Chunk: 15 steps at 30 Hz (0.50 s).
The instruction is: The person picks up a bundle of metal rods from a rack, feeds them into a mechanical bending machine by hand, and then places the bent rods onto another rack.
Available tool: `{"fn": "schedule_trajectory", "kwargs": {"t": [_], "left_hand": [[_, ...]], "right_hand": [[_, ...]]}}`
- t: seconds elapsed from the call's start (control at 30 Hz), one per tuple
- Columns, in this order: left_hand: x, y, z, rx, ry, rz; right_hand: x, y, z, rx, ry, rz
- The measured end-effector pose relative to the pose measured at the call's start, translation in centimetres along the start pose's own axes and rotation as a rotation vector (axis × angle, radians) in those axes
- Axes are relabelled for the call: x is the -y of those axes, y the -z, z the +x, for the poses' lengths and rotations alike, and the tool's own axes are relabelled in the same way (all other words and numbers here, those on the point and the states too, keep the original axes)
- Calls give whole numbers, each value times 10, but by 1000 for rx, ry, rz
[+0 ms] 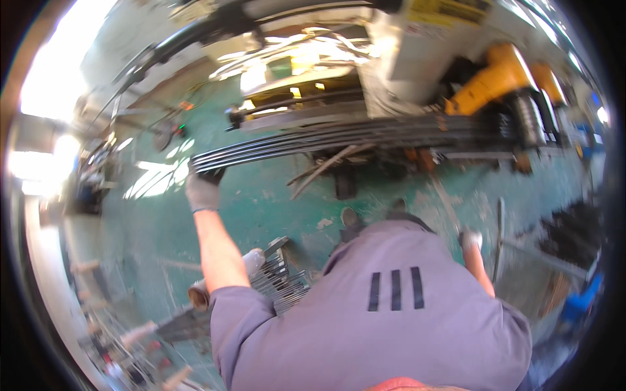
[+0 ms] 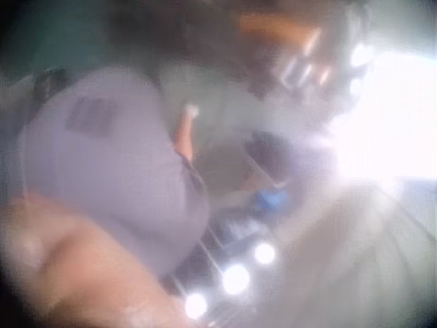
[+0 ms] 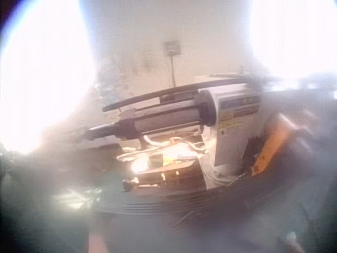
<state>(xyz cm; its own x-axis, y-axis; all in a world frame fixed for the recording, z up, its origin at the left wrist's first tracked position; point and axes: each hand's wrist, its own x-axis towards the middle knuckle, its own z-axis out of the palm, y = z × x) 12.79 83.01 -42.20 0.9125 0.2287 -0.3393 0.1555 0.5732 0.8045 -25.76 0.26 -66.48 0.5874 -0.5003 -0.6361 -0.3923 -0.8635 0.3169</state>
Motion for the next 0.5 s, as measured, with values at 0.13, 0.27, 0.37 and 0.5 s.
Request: {"fn": "schedule_trajectory", "kwargs": {"t": [0.13, 0.27, 0.37, 0.5], "left_hand": [[-1, 8, 0, -65, -18, 81], [-3, 30, 10, -64, -141, 152], [4, 41, 6, 65, 106, -519], [65, 14, -21, -286, -118, -389]], "right_hand": [[38, 56, -11, -84, -317, 1459], [60, 105, -14, -53, -149, 1561], [49, 114, 1, -36, -138, 1457], [17, 102, 38, 0, -203, 1362]]}}
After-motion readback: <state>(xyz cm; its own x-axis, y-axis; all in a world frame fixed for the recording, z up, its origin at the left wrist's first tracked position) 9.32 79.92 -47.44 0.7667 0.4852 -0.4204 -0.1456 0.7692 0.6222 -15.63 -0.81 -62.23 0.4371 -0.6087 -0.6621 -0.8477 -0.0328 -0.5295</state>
